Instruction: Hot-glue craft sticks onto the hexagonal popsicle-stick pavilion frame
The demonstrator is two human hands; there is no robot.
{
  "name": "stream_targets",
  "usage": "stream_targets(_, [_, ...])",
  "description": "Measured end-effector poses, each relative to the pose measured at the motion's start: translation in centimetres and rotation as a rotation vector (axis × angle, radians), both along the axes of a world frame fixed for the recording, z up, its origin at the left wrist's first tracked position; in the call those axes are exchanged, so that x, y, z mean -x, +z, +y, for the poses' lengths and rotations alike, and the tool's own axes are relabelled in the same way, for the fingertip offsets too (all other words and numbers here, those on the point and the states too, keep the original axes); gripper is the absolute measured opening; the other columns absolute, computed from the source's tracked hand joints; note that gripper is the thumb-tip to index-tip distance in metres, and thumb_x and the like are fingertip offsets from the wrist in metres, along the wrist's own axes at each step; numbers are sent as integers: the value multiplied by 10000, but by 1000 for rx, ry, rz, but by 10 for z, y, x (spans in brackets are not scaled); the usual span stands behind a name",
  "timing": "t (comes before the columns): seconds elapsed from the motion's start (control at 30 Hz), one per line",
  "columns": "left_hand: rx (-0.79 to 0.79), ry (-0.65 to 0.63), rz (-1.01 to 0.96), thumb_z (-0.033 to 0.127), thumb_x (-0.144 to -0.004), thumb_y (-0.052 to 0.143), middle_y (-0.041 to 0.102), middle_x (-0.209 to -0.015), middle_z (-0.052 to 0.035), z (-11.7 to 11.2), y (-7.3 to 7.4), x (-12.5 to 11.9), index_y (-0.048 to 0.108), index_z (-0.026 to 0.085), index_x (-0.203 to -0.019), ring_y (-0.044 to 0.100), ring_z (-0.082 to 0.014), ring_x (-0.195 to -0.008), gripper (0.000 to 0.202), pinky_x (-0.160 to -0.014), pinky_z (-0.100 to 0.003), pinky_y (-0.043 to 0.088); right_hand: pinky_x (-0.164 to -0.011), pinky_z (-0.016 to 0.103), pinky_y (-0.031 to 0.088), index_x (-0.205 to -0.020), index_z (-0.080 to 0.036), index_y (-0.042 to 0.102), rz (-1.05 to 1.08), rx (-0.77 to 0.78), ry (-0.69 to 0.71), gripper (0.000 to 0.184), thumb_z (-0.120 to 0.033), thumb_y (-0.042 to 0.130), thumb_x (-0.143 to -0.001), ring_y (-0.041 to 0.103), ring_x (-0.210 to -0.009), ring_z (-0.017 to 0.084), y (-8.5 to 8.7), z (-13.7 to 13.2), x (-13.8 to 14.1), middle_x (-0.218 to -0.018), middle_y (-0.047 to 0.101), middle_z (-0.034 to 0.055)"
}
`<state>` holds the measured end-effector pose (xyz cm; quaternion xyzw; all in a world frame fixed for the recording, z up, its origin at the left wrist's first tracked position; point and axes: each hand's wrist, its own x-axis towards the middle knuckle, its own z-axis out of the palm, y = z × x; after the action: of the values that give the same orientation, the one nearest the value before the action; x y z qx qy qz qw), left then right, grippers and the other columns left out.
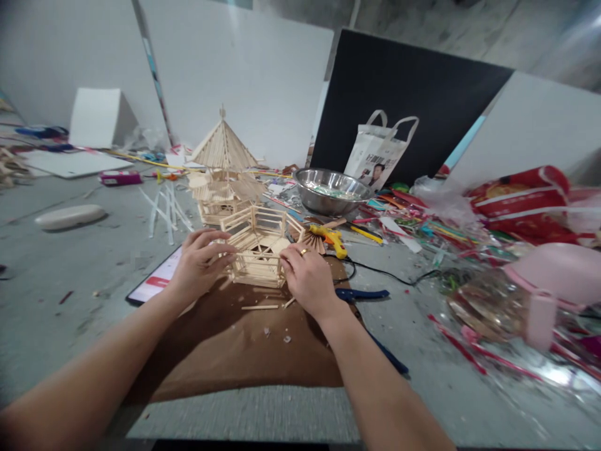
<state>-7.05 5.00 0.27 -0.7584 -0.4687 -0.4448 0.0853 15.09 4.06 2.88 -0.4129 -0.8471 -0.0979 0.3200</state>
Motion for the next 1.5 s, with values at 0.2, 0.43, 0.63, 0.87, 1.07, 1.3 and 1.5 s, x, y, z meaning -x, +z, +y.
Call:
stream_targets(0.2, [9, 4, 2, 300, -740, 525, 592, -953, -22, -1, 0, 0, 627, 237, -753, 442, -194, -976, 121, -839, -382, 339, -752, 293, 407, -872, -159, 532, 25, 50, 7, 142, -186, 417, -793, 516, -829, 172, -3, 1, -1, -858, 588, 65])
stream_targets(0.43, [17, 2, 6, 289, -747, 515, 591, -959, -27, -2, 1, 0, 624, 231, -759, 440, -195, -978, 124, -837, -382, 336, -730, 290, 407, -875, -154, 538, 24, 94, -5, 165, -197, 398, -800, 524, -805, 177, -6, 2, 0, -854, 594, 70])
stream_targets(0.63, [19, 5, 3, 297, -746, 515, 589, -961, -25, -1, 0, 0, 625, 233, -757, 434, -198, -986, 128, -839, -384, 330, -713, 284, 404, -864, -146, 543, 12, 53, -12, 170, -218, 401, -803, 526, -776, 177, -7, 2, 2, -825, 598, 72])
stream_targets(0.87, [11, 7, -1, 285, -747, 514, 590, -957, -26, -3, 2, -1, 625, 237, -758, 433, -196, -982, 121, -832, -380, 335, -725, 286, 396, -857, -152, 533, -19, 77, -17, 175, -218, 377, -816, 521, -799, 178, -7, 2, 2, -838, 589, 75])
stream_targets(1.07, [15, 0, -6, 287, -748, 511, 588, -949, -23, -2, 2, -1, 622, 235, -747, 435, -196, -975, 123, -830, -378, 335, -723, 293, 398, -850, -160, 535, -20, 76, -8, 181, -211, 363, -823, 518, -797, 176, -6, 2, 4, -828, 588, 73])
stream_targets(1.3, [-48, 72, 51, 335, -732, 519, 503, -1120, -64, -14, 7, -8, 562, 234, -981, 366, -246, -1075, 272, -866, -418, 291, -722, 285, 416, -862, -170, 560, 4, -48, -10, 171, -212, 405, -806, 520, -797, 166, -1, 1, 0, -850, 583, 69])
stream_targets(1.5, [-128, -8, 255, 256, -774, 464, 516, -1130, -40, -45, 17, -36, 487, 260, -1085, 360, -242, -1087, 312, -891, -415, 239, -725, 282, 404, -871, -191, 568, -132, -72, 75, 176, -207, 406, -805, 521, -806, 161, 12, -11, 1, -864, 589, 55])
